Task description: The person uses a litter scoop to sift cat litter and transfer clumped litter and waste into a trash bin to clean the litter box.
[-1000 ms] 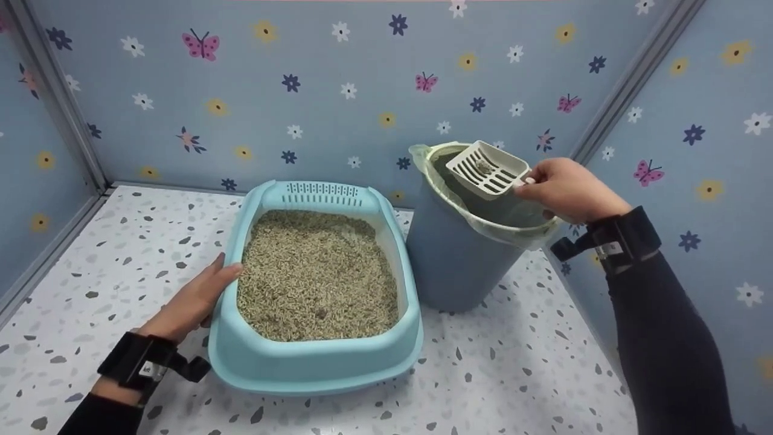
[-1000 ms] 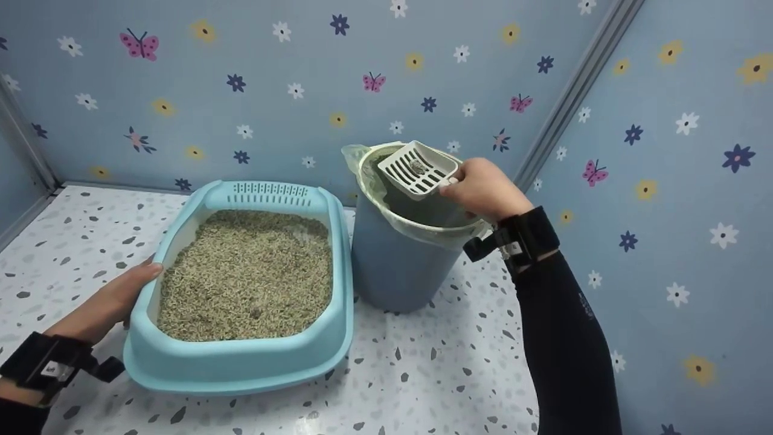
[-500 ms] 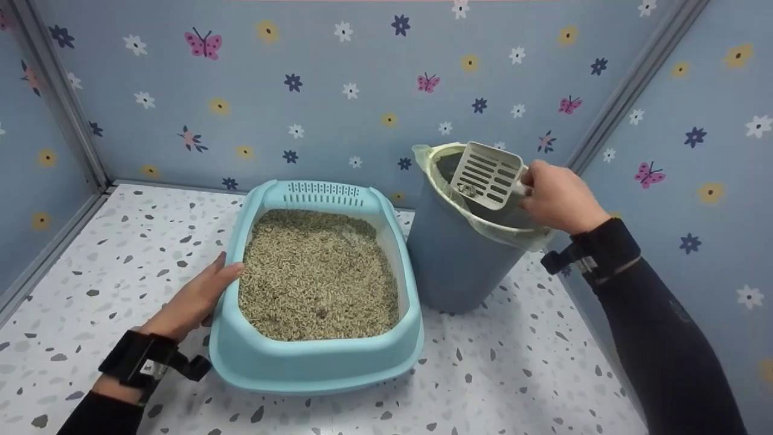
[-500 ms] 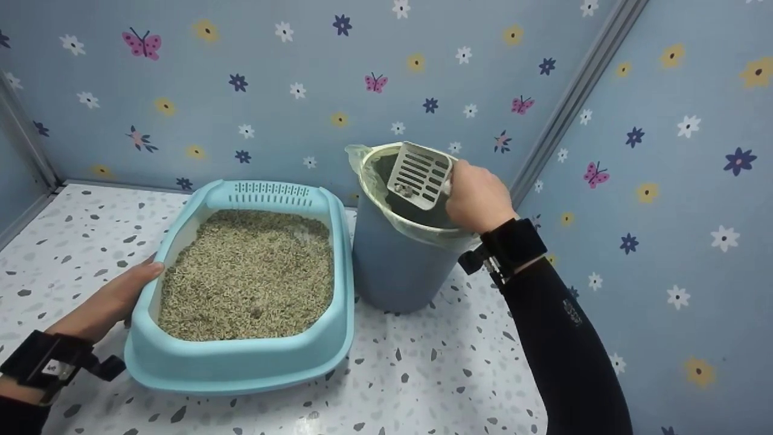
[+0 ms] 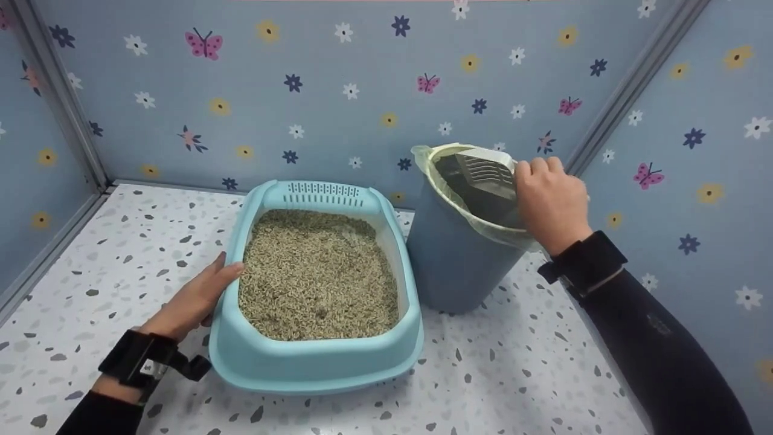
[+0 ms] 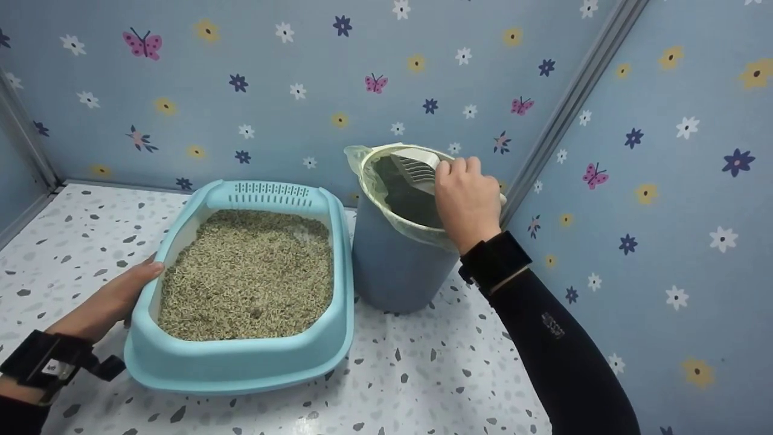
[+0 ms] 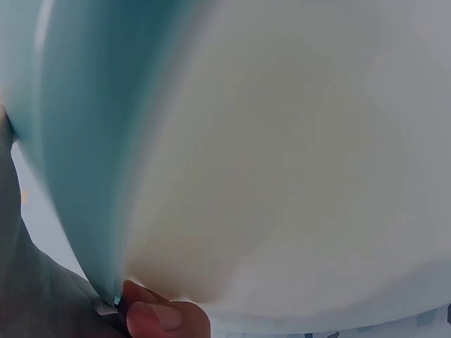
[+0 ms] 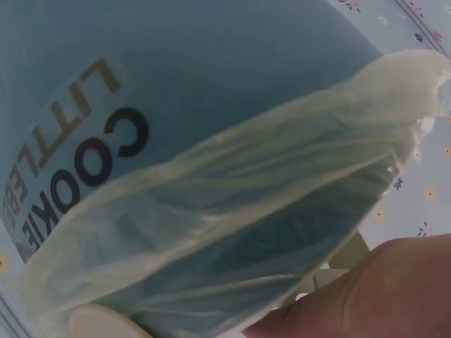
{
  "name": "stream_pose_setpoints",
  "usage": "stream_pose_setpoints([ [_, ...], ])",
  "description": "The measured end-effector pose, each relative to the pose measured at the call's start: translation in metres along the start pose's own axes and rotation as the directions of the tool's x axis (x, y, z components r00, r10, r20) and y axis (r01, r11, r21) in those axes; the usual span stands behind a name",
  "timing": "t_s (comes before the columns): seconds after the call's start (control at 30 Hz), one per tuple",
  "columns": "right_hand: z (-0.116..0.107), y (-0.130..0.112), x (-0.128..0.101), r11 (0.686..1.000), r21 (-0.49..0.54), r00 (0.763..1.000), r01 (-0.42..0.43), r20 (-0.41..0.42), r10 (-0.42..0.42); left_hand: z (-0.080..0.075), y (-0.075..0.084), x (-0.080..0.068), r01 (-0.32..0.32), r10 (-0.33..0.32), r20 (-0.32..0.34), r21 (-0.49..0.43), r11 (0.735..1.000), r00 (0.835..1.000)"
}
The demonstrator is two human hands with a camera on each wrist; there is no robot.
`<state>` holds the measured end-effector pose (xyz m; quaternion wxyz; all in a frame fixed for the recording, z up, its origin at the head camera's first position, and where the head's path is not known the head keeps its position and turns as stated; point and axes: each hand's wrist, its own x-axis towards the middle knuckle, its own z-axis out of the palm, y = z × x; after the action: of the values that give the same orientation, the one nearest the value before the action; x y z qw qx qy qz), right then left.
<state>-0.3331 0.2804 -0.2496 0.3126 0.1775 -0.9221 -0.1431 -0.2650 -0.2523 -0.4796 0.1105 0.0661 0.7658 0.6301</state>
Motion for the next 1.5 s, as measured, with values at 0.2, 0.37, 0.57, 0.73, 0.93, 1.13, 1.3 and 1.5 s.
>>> stream_pose_setpoints([
  [0.2, -0.005, 0.000, 0.002, 0.996, 0.053, 0.997, -0.071, 0.047, 0.069, -0.001, 0.000, -0.001, 0.009, -0.009, -0.003, 0.004, 1.000, 1.000],
  [0.37, -0.018, -0.005, 0.002, 0.984, 0.141, 0.994, -0.107, -0.020, 0.111, -0.003, 0.002, -0.002, -0.002, 0.002, -0.010, 0.001, 1.000, 1.000],
  [0.57, -0.039, -0.034, 0.009, 0.951, 0.307, 0.990, -0.044, -0.113, 0.082, -0.004, 0.002, -0.002, -0.010, 0.010, -0.006, -0.026, 1.000, 1.000],
  [0.73, -0.052, -0.073, 0.020, 0.878, 0.478, 1.000, -0.022, -0.006, 0.028, -0.004, 0.000, -0.002, -0.001, 0.001, -0.011, -0.013, 1.000, 1.000],
  [0.93, -0.047, -0.117, 0.033, 0.821, 0.570, 0.993, 0.027, 0.081, -0.089, -0.004, -0.001, -0.002, 0.016, -0.016, -0.014, -0.005, 1.000, 1.000],
  [1.13, -0.027, -0.150, 0.043, 0.803, 0.590, 0.966, 0.091, 0.145, -0.216, -0.002, 0.000, -0.002, 0.005, -0.005, -0.007, -0.013, 1.000, 1.000],
  [1.3, -0.008, -0.174, 0.048, 0.823, 0.565, 0.932, 0.066, 0.260, -0.253, -0.001, 0.001, -0.002, 0.020, -0.020, -0.006, -0.005, 1.000, 1.000],
  [1.5, 0.012, -0.199, 0.051, 0.836, 0.546, 0.890, 0.051, 0.355, -0.286, 0.000, 0.003, -0.002, 0.026, -0.026, -0.005, -0.025, 0.999, 1.000],
])
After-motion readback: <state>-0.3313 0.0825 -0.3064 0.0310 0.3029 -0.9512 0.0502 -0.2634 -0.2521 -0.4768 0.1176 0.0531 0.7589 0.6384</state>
